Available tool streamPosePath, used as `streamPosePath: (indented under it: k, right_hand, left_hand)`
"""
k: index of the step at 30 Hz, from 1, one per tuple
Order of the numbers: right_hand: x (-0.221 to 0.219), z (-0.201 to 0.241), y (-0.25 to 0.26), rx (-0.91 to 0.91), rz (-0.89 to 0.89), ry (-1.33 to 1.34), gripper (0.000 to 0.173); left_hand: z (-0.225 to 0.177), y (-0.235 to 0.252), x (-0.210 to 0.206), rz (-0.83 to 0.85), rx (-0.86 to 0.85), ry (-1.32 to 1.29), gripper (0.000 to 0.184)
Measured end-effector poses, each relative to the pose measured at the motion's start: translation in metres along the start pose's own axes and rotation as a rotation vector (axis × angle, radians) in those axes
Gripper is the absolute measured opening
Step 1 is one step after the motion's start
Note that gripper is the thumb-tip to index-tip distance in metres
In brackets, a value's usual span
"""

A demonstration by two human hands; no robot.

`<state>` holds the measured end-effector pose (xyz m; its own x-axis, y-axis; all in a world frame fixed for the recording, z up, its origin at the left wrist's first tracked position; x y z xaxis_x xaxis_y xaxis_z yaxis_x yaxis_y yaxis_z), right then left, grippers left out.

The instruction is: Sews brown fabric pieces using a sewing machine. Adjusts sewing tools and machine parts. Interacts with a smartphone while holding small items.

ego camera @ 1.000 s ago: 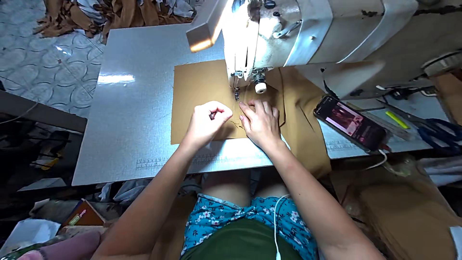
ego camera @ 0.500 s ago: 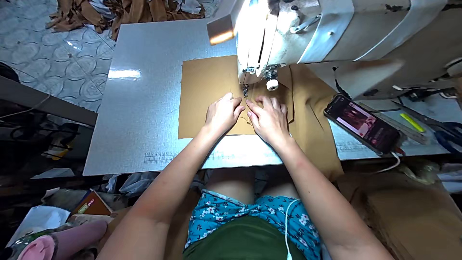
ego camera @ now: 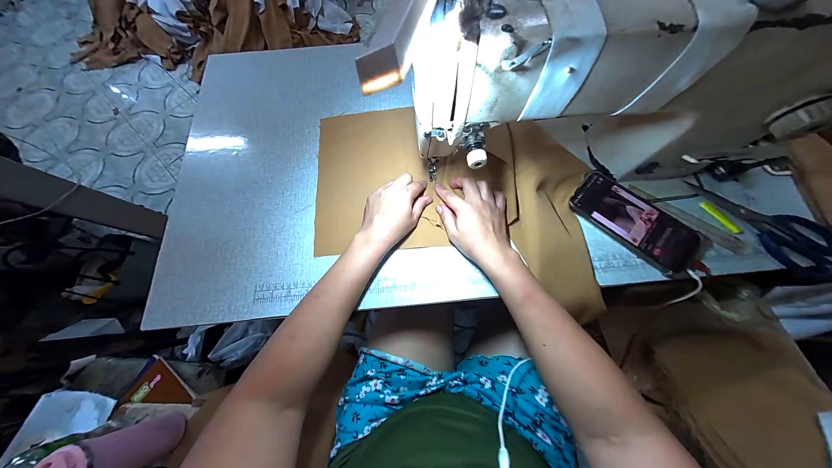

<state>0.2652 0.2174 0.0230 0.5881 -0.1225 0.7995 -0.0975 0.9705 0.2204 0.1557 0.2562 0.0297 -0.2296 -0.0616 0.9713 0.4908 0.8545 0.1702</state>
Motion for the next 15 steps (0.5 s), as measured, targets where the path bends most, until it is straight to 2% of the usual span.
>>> streamPosePath:
  k: [6, 9, 12, 13, 15]
  right_hand:
    - [-0.001, -0.003, 0.0, -0.002, 0.009, 0.018, 0.037]
    - [0.0, -0.001, 0.0, -0.012, 0.012, 0.051, 0.037]
    - [0.011, 0.005, -0.007, 0.006, 0.028, 0.115, 0.035]
    - [0.021, 0.012, -0.014, 0.044, -0.002, 0.148, 0.034]
    - [0.046, 0.03, -0.037, 0.171, -0.121, 0.217, 0.03]
  left_hand:
    - [0.0, -0.001, 0.0, -0.037, -0.007, 0.006, 0.032]
    - [0.002, 0.0, 0.0, 0.059, 0.018, -0.023, 0.035]
    - [-0.005, -0.011, 0.012, 0.055, 0.028, -0.272, 0.045]
    - [-0.011, -0.021, 0.02, 0.038, 0.035, -0.399, 0.045]
    - [-0.028, -0.038, 0.021, 0.112, 0.125, -0.727, 0.047]
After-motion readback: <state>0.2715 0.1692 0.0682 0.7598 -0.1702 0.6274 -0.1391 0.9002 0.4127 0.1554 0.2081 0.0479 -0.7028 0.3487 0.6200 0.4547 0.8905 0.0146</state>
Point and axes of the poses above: each hand's wrist, its own y-axis towards the middle knuckle, its own x-axis out of the back of the hand, z = x × y, the point moved 10 cm from there along y, towards the middle knuckle, and after that the axes turned 12 degrees about y, right-handed, at the moved point
